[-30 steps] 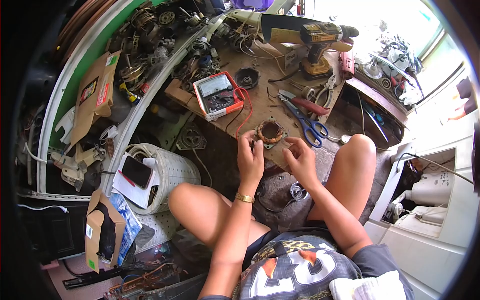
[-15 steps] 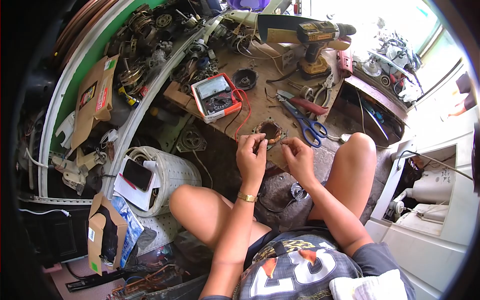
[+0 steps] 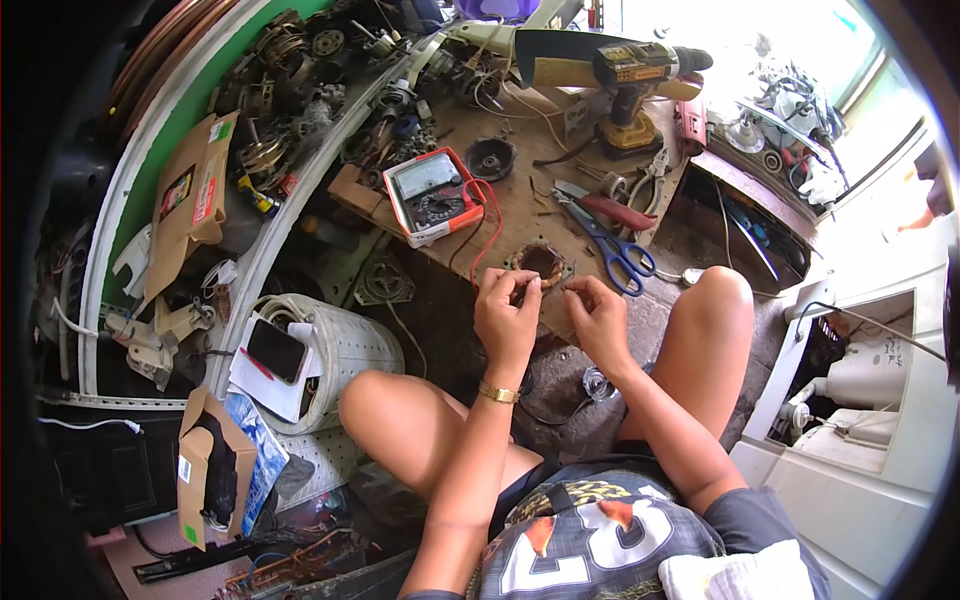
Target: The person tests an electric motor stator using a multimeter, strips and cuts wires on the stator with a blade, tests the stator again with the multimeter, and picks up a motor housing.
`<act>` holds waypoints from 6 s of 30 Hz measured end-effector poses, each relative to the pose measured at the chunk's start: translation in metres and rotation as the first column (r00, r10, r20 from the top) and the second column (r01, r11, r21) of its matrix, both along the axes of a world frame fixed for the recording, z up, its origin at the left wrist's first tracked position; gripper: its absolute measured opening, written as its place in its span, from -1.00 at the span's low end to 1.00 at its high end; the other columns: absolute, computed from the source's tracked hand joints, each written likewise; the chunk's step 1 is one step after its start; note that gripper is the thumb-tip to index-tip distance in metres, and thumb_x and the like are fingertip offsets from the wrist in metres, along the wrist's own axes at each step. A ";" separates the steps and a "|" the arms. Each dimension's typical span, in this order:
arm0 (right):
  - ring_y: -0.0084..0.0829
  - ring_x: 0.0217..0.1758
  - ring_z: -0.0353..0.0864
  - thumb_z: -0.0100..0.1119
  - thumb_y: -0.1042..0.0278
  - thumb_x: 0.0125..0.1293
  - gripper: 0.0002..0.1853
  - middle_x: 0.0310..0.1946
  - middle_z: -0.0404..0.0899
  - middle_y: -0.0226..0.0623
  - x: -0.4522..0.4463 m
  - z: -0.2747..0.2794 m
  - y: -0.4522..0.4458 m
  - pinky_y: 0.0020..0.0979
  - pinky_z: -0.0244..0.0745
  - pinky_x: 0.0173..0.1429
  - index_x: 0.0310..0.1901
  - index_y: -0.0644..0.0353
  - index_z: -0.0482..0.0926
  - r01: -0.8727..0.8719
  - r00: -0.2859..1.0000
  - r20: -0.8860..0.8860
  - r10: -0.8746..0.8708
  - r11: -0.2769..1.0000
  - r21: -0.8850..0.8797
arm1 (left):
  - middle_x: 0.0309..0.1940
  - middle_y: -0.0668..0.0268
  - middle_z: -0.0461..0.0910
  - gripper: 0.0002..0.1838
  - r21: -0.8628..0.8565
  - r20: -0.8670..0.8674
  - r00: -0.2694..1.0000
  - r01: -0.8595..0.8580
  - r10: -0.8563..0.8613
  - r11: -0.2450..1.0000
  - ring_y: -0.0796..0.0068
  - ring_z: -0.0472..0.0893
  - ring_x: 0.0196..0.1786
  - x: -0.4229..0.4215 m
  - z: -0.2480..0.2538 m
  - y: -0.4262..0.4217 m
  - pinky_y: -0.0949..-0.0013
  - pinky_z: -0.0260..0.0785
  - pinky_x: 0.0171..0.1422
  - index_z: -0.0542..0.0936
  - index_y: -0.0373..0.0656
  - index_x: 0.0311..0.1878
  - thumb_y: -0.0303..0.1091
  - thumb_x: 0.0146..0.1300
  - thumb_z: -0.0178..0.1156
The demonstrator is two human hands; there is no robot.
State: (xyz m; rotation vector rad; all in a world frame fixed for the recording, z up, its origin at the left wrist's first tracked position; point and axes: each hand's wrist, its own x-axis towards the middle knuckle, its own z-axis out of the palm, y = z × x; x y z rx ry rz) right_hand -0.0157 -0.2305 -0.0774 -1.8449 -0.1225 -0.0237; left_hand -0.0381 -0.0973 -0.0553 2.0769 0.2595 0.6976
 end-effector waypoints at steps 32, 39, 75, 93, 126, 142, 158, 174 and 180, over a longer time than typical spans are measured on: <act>-0.61 -0.57 0.43 0.18 0.48 0.28 -0.79 -0.60 0.52 -0.35 -0.002 -0.003 -0.002 -0.47 0.34 -0.45 -0.07 0.31 0.54 -0.016 1.000 0.003 0.015 0.995 0.103 | -0.33 0.38 0.47 -0.80 -0.262 0.042 0.997 0.077 -0.068 0.962 0.60 0.46 -0.34 -0.007 -0.020 0.011 0.48 0.38 -0.20 0.61 -0.24 -0.10 -0.50 0.19 0.30; -0.68 -0.51 0.44 0.11 0.43 0.42 -0.90 -0.48 0.52 -0.42 -0.043 0.017 -0.015 -0.62 0.33 -0.43 -0.19 0.24 0.42 -0.054 0.912 -0.327 0.247 0.864 0.500 | -0.33 0.47 0.42 -0.71 -0.562 -0.096 0.986 0.060 -0.137 0.825 0.71 0.37 -0.31 -0.061 -0.027 0.016 0.56 0.34 -0.15 0.49 -0.24 0.01 -0.55 0.21 0.23; -0.11 -0.15 0.70 0.29 0.12 0.04 -0.64 -0.29 0.70 -0.14 0.052 0.022 -0.022 -0.15 0.59 -0.07 -0.08 -0.04 0.68 -0.229 0.971 -0.108 0.211 0.712 -0.664 | -0.40 0.38 0.44 -0.60 -0.930 -0.091 0.993 -0.110 0.068 0.350 0.60 0.42 -0.45 -0.125 -0.075 0.026 0.52 0.22 -0.49 0.34 -0.12 0.22 -0.46 0.30 -0.02; -0.14 -0.22 0.69 0.27 0.14 0.10 -0.72 -0.35 0.70 -0.19 0.058 0.024 -0.035 -0.18 0.56 -0.14 -0.16 0.01 0.69 -0.196 0.980 -0.063 0.191 0.840 -0.505 | -0.39 0.38 0.44 -0.58 -0.906 -0.116 0.990 -0.137 0.076 0.401 0.60 0.41 -0.43 -0.125 -0.070 0.027 0.53 0.21 -0.47 0.33 -0.13 0.24 -0.44 0.30 -0.01; -0.02 -0.30 0.67 0.19 0.25 0.19 -0.83 -0.42 0.67 -0.06 -0.053 -0.083 -0.077 -0.08 0.55 -0.20 -0.32 0.13 0.69 -0.423 0.905 -0.211 0.369 0.730 -0.536 | -0.12 -0.04 0.62 -0.77 0.210 -0.901 0.432 0.526 -0.047 0.824 -0.08 0.59 -0.01 -0.022 -0.042 0.179 0.04 0.41 0.08 0.53 -0.10 -0.01 -0.38 0.30 0.01; -0.09 -0.08 0.70 0.32 0.23 0.00 -0.63 -0.17 0.68 -0.11 -0.057 -0.232 -0.068 -0.10 0.62 -0.09 -0.09 0.02 0.65 -0.685 0.723 -0.630 0.283 0.172 -0.708 | 0.03 -0.17 0.56 -0.66 0.064 -0.852 0.524 0.110 -0.003 0.992 -0.11 0.54 0.15 -0.004 -0.175 0.216 0.05 0.39 0.24 0.52 -0.18 0.09 -0.44 0.23 0.11; 0.05 0.21 0.48 0.14 0.30 0.23 -0.70 0.06 0.51 -0.17 -0.042 -0.248 -0.077 -0.02 0.51 0.18 0.00 0.06 0.61 -0.436 0.832 -0.547 -0.095 0.498 -0.749 | 0.34 -0.09 0.33 -0.28 0.253 -0.879 0.320 -0.318 0.354 0.914 -0.06 0.44 0.30 -0.038 -0.152 0.111 0.09 0.36 0.35 0.20 -0.27 0.39 -0.26 0.19 0.20; -0.10 0.02 0.69 0.26 0.27 0.10 -0.71 -0.08 0.70 -0.18 -0.038 -0.220 -0.071 0.04 0.56 -0.05 -0.11 0.05 0.70 -0.628 0.770 -0.634 0.067 0.257 -0.735 | 0.27 -0.07 0.37 -0.31 -0.157 -0.918 0.167 0.679 -0.360 0.717 -0.06 0.37 0.33 -0.104 -0.202 -0.024 0.10 0.24 0.42 0.38 -0.23 0.31 -0.10 0.14 0.27; -0.11 -0.07 0.72 0.18 0.27 0.08 -0.73 -0.17 0.72 -0.15 -0.028 -0.191 -0.061 -0.06 0.59 -0.07 -0.16 0.01 0.73 -0.608 0.793 -0.538 0.286 0.313 -0.730 | 0.09 0.02 0.55 -0.33 -0.487 -0.765 0.175 0.472 -0.619 0.735 0.17 0.59 0.06 -0.098 -0.207 -0.016 0.20 0.43 0.12 0.37 -0.28 0.23 -0.14 0.11 0.33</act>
